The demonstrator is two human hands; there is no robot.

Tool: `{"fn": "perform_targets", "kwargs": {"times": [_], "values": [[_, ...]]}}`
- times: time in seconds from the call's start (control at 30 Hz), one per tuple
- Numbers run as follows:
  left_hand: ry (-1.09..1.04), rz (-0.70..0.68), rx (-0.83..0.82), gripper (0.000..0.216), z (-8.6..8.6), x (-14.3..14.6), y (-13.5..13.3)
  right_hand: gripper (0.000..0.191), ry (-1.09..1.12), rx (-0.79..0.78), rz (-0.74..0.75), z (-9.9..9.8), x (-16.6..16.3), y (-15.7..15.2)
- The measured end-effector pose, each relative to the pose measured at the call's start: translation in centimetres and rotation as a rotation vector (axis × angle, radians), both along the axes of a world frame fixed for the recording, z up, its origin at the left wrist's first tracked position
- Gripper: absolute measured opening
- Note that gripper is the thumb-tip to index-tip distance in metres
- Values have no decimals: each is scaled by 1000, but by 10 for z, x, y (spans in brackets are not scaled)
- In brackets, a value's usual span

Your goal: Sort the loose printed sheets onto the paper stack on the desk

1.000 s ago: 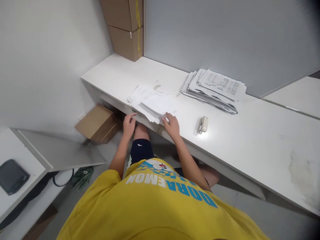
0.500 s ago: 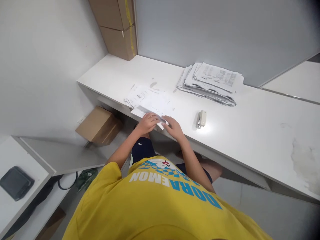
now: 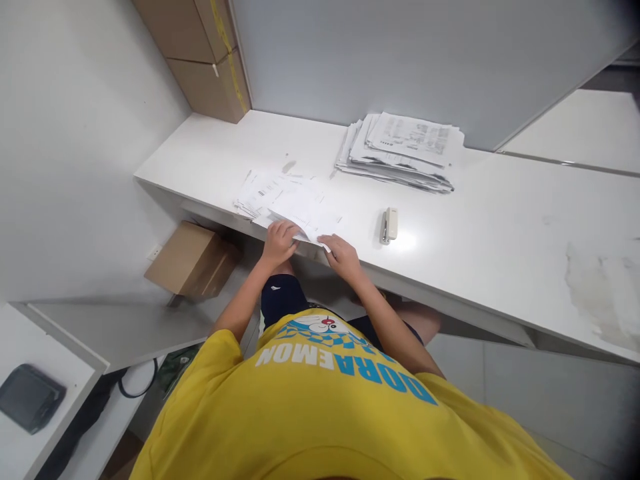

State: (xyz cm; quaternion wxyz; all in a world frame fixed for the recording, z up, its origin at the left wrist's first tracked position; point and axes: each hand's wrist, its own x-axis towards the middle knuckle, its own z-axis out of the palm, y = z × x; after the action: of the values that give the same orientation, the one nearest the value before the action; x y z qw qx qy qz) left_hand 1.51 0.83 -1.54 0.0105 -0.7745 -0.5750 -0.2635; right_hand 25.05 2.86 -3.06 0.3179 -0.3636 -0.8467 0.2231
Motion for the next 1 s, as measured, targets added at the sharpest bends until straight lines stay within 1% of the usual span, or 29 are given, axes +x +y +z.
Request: {"fn": "perform_targets", "kwargs": {"times": [0.07, 0.13, 0.2, 0.23, 0.27, 0.3, 0.33, 0.37, 0.4, 0.43, 0.47, 0.5, 0.53, 0.63, 0.73, 0.83, 0.93, 1.0], "values": [[-27, 50, 23, 38, 5, -5, -3, 40, 23, 30, -36, 2, 9, -3], [-56, 90, 55, 45, 9, -7, -10, 38, 42, 98, -47, 4, 23, -10], [-170, 196, 124, 47, 12, -3, -19, 37, 79, 182, -42, 5, 39, -19], [-284, 291, 166, 46, 13, 0, -23, 38, 103, 216, -45, 5, 46, -25], [-439, 407, 195, 44, 13, 4, -27, 39, 125, 237, -53, 5, 53, -31], [-627, 521, 187, 40, 13, 9, -31, 40, 142, 243, -65, 3, 58, -37], [-831, 609, 121, 36, 13, 13, -35, 42, 157, 236, -77, 2, 63, -44], [-1030, 654, -4, 34, 14, 16, -38, 44, 169, 218, -85, 1, 68, -50], [-1204, 655, -171, 35, 15, 18, -41, 45, 178, 197, -81, 0, 72, -56], [-1338, 623, -345, 40, 16, 18, -44, 46, 181, 179, -64, -1, 76, -61], [-1426, 580, -499, 46, 18, 18, -47, 47, 178, 168, -40, -1, 81, -65], [-1468, 540, -618, 51, 21, 16, -49, 47, 167, 163, -13, -1, 86, -69], [-1475, 512, -697, 52, 24, 15, -52, 47, 148, 161, 14, 0, 91, -71], [-1407, 455, -837, 49, 32, 13, -57, 49, 85, 144, 73, 3, 109, -73], [-1418, 396, -937, 42, 33, 23, -60, 55, 60, 136, 107, 5, 125, -72], [-1451, 379, -1008, 39, 26, 43, -64, 63, 63, 137, 103, 2, 138, -71], [-1434, 400, -1062, 34, 15, 63, -69, 70, 11, 90, 113, -2, 146, -73], [-1413, 375, -1030, 30, 11, 71, -72, 72, -16, 59, 102, -4, 150, -78]]}}
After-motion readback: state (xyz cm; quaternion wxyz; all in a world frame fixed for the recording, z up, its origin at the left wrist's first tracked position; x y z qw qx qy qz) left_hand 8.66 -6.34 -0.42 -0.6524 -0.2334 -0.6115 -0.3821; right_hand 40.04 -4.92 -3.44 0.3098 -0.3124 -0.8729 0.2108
